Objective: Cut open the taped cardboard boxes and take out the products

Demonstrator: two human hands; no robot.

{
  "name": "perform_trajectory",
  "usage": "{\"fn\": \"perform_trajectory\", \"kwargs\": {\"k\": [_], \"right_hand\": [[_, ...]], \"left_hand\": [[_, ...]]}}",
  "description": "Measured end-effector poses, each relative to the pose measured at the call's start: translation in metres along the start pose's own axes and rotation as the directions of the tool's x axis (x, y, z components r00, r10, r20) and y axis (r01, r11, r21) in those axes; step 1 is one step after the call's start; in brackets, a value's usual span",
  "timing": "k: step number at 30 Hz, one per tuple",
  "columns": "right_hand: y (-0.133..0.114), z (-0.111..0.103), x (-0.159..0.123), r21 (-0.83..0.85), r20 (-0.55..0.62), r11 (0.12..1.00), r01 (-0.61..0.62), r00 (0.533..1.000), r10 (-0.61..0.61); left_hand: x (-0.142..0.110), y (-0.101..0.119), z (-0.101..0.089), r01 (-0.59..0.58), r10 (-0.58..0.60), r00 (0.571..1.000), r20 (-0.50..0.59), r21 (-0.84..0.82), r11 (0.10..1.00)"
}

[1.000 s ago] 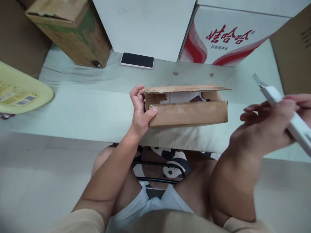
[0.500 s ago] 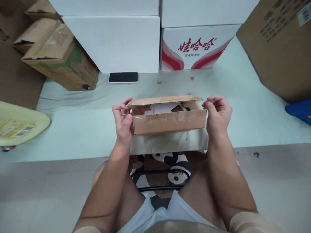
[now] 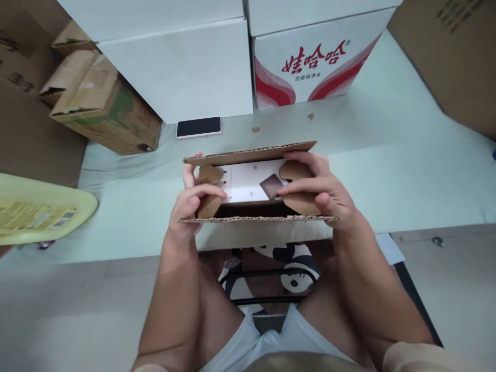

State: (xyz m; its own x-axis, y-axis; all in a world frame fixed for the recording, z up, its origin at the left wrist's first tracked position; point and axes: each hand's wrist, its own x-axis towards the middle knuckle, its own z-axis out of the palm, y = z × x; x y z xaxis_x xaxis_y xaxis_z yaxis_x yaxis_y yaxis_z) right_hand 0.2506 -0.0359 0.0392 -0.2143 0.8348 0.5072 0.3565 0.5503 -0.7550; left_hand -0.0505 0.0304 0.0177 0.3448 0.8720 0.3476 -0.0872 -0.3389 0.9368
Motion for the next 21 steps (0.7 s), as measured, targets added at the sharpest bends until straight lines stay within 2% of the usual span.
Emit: {"fn": "perform_trajectory", "kwargs": {"k": [1,3,5,6,8,10,11,12,13,14,15,16,17,18,20,21], "right_hand": [[0.002,0.004,-0.001,0.002,-0.036,1.0,-0.009,0.999,0.009],[0.009,0.012,-0.003,0.035,-0.214,0.999,-0.02,0.976,0.027],[0.016,0.021,-0.005,0.07,-0.402,0.996,-0.047,0.913,0.071],[0.018,0.023,-0.005,0.076,-0.456,0.995,-0.064,0.885,0.092],[0.017,0.025,-0.004,0.072,-0.452,0.993,-0.091,0.885,0.113],[0.011,0.022,-0.003,0.066,-0.382,0.995,-0.075,0.919,0.095],[0.008,0.021,-0.002,0.057,-0.342,0.997,-0.056,0.937,0.072],[0.005,0.019,-0.002,0.036,-0.298,0.999,-0.033,0.954,0.043],[0.003,0.017,-0.002,0.011,-0.255,1.0,-0.007,0.967,0.01],[0.002,0.017,-0.002,-0.014,-0.219,1.0,0.026,0.975,-0.029],[0.001,0.017,-0.004,-0.036,-0.194,0.998,0.06,0.979,-0.066],[0.001,0.018,-0.005,-0.05,-0.196,0.995,0.087,0.976,-0.095],[0.001,0.019,-0.007,-0.056,-0.227,0.994,0.097,0.968,-0.108],[0.001,0.022,-0.009,-0.056,-0.283,0.994,0.094,0.953,-0.106],[0.002,0.027,-0.014,-0.051,-0.421,0.997,0.065,0.904,-0.081],[0.002,0.029,-0.016,-0.043,-0.483,0.998,0.055,0.873,-0.069]], "left_hand": [[0.0,0.001,0.003,-0.017,0.014,0.999,-0.045,-0.062,0.998],[0.002,0.006,0.007,-0.046,0.009,0.982,-0.188,-0.192,0.98],[0.003,0.013,0.007,-0.054,-0.041,0.941,-0.335,-0.27,0.961],[0.004,0.017,0.006,-0.039,-0.072,0.923,-0.378,-0.28,0.959],[0.005,0.031,0.002,-0.038,-0.065,0.909,-0.412,-0.235,0.971],[0.009,0.051,-0.002,-0.109,0.064,0.906,-0.418,-0.087,0.99],[0.013,0.063,-0.002,-0.152,0.153,0.909,-0.387,0.033,0.988],[0.019,0.076,0.0,-0.177,0.222,0.927,-0.303,0.167,0.97],[0.025,0.089,0.003,-0.176,0.231,0.96,-0.157,0.3,0.937],[0.033,0.1,0.008,-0.165,0.169,0.985,0.029,0.422,0.892],[0.042,0.11,0.015,-0.147,0.029,0.974,0.227,0.528,0.837],[0.051,0.117,0.023,-0.139,-0.132,0.914,0.383,0.603,0.785],[0.06,0.122,0.03,-0.137,-0.265,0.834,0.485,0.645,0.752],[0.068,0.125,0.037,-0.126,-0.353,0.764,0.54,0.662,0.739],[0.081,0.125,0.048,-0.058,-0.456,0.649,0.609,0.637,0.768],[0.084,0.124,0.053,-0.002,-0.5,0.624,0.601,0.641,0.767]]}}
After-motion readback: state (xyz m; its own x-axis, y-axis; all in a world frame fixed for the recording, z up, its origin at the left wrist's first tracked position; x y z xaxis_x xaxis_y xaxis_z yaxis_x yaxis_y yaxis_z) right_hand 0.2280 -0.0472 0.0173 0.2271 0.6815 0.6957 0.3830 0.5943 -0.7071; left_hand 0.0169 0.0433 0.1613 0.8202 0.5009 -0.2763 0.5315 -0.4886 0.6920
